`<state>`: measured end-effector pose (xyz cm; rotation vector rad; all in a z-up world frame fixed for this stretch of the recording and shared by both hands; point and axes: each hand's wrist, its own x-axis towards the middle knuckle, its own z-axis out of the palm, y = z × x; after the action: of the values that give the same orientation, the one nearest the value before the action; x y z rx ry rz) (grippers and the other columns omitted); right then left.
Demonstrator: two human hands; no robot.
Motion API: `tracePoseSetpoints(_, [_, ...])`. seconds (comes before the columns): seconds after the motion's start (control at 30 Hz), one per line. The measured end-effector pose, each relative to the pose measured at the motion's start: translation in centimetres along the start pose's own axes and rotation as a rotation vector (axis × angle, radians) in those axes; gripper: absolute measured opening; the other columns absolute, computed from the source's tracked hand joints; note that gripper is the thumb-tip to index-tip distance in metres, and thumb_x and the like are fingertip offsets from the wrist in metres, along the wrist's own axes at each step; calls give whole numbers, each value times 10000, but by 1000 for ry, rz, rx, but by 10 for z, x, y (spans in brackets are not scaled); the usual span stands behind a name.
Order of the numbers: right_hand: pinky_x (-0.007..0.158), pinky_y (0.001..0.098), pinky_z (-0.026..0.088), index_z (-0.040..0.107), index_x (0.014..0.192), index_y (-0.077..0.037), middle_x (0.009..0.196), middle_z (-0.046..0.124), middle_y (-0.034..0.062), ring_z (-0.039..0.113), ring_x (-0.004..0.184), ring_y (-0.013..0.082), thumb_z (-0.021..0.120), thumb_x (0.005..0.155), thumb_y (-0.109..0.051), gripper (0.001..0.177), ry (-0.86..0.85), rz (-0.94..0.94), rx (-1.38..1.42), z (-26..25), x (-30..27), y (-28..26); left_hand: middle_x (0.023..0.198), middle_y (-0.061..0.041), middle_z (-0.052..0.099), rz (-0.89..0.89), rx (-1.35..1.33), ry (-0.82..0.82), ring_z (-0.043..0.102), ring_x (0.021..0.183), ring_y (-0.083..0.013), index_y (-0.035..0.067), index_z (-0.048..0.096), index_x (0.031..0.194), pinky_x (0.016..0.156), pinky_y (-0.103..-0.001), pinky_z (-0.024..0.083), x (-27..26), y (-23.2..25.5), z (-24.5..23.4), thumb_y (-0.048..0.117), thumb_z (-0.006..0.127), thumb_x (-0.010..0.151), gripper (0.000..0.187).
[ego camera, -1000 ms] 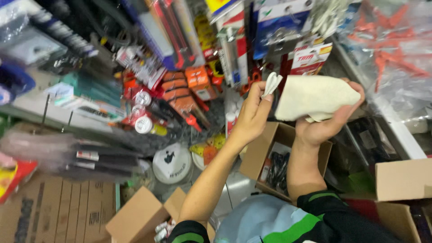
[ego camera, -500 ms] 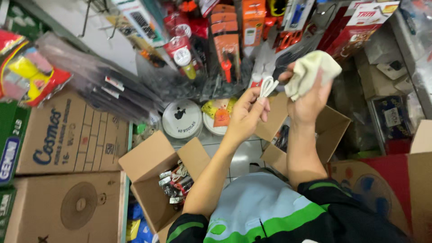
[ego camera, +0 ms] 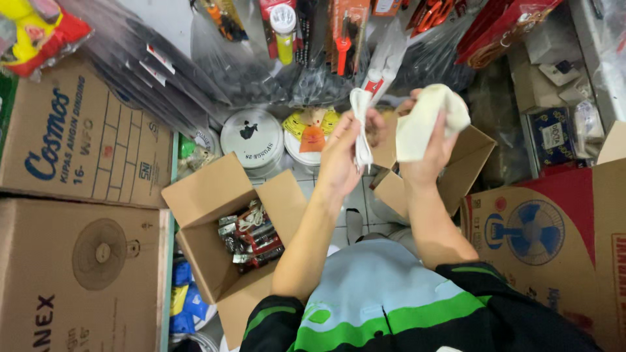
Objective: The person wipes a white electrical plug and its attached cord with a white cloth. They repeatedly move the item between a cardboard box and a display shelf, cleaning it multiple times in a cluttered storage area.
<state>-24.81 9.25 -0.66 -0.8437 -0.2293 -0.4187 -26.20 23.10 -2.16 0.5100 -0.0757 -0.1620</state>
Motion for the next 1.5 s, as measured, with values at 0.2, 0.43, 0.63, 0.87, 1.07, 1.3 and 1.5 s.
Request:
tracePoseSetpoints(0.2, [1136,318,423,416,1474,-54,1429,518,88,527,1292,160,673,1027,-110,518,-326,-65,-578,-3,-53,26,1321,-81,599,212,284,61,512,1133,-170,26,594,1325,988,-310,402,7,-27,11,129,450,1135,260])
tracePoseSetpoints(0.43, [1034,306,489,495,1355,-75,1266,593,51,575,1166,138,684,1019,-96,386,-107,10,-543,-43,-32,56,1301,-86,577,622,911,141,556,1249,-193,-15,643,1213,1111,-313,431,17,-45,17,87,484,1088,226])
tracePoseSetpoints(0.63, [966,319,524,489,1343,-113,1246,600,60,598,1113,168,552,1049,-124,302,25,73,-41,-40,0,37,1250,-67,557,574,750,22,542,1184,-166,-11,641,1250,1069,-299,436,44,-45,19,84,595,1050,226])
tracePoseSetpoints(0.87, [1024,316,498,537,1248,-66,1286,588,84,593,1160,173,602,986,-215,308,-48,-90,-163,-85,59,-13,999,26,606,386,418,-89,512,868,-50,22,621,1273,821,-223,446,89,-18,22,141,594,1090,219])
tracePoseSetpoints(1.07, [906,303,512,646,1066,-15,1066,691,112,641,948,186,493,1131,-441,458,-297,35,-272,-118,79,-25,932,26,617,307,551,-138,523,809,-54,3,633,1234,776,-222,456,117,-12,51,124,600,1073,204])
tracePoseSetpoints(1.3, [897,281,531,582,1337,9,1082,699,42,652,979,113,660,964,-119,403,-360,49,-537,-87,104,-36,1126,12,536,328,793,-278,528,891,-57,-17,654,1255,778,-216,457,150,-41,91,124,588,1092,225])
tracePoseSetpoints(1.5, [713,262,500,713,1067,-7,839,697,30,596,768,61,686,1012,-125,133,-57,-160,-813,-108,130,-31,1216,-15,568,540,948,-351,563,1006,-86,4,613,1281,889,-255,484,185,-74,128,126,599,1078,237])
